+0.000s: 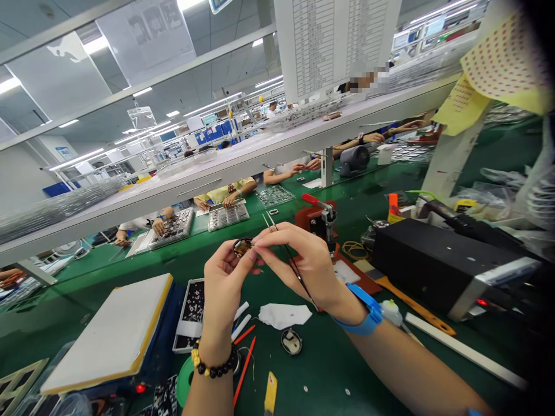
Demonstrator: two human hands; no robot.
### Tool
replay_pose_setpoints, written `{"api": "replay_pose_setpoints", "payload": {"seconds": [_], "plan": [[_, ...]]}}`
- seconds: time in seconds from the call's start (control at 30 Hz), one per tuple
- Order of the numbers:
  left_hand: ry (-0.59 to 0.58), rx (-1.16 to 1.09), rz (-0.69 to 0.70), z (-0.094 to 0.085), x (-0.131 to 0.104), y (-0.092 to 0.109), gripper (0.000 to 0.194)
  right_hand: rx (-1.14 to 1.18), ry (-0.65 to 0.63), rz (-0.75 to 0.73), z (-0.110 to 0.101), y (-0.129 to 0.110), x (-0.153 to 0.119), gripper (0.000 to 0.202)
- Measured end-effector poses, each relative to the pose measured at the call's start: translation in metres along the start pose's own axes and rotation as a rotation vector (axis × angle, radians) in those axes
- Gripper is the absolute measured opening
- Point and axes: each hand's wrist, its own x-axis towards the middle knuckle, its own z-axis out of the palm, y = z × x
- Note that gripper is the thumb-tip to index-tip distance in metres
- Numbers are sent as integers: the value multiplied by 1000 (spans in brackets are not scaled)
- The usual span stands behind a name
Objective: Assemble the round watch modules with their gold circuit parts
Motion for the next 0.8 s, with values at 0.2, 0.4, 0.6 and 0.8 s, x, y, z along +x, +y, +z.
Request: {"api": "replay_pose_setpoints", "payload": {"seconds": [0.2,0.4,0.6,0.8], "plan": [[-10,-3,2,0,0,0,21,8,3,3,0,0,1,21],[12,25,33,2,-1,1,21,21,5,6,1,-1,2,21],[166,175,136,4,-2,-2,24,29,53,134,-2,-4,0,28],[258,308,195,5,-4,-4,24,92,12,198,-7,-7,2,33]]}}
